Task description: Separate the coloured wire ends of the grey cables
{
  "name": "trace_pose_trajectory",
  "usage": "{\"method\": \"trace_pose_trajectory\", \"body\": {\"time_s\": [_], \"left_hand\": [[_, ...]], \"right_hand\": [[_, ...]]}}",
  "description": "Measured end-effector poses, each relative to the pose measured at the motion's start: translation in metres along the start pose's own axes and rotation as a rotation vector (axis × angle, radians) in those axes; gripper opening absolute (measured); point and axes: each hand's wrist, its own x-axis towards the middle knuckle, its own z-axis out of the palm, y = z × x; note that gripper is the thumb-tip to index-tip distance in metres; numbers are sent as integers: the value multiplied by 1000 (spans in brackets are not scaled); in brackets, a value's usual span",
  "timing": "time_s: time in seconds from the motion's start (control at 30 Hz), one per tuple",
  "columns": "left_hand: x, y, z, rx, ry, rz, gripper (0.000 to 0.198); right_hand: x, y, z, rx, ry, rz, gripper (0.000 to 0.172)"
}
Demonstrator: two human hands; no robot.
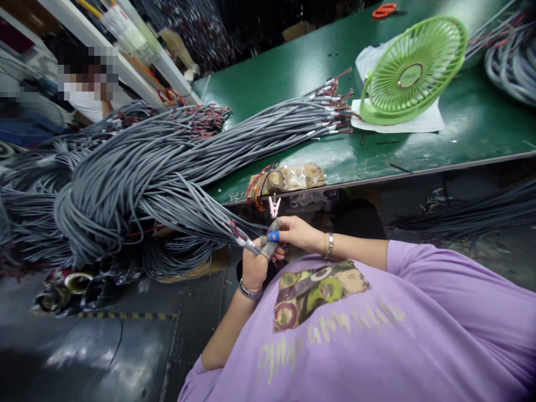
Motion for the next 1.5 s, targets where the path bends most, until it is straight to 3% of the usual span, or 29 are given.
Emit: {"method": "trace_pose_trajectory", "body": {"time_s": [0.17,0.37,0.57,0.8,1.1,1.5], "left_hand": [[1,2,-8,88,-171,-55,31],[-1,-3,0,-8,3,30,33],[-2,-4,4,-111,111,18,29],[0,-1,8,-185,152,-2,26],[1,-4,8,-165,176,-8,27],[0,-7,8,-109,113,18,29]], "right_hand": [[-2,4,-2,-22,19,-29,33],[0,4,-1,13,109,17,38],[1,8,0,64,129,16,38],[0,7,-1,30,172,0,36],[-3,5,-2,28,134,55,28],[-1,-5,-2,42,19,81,39]]}}
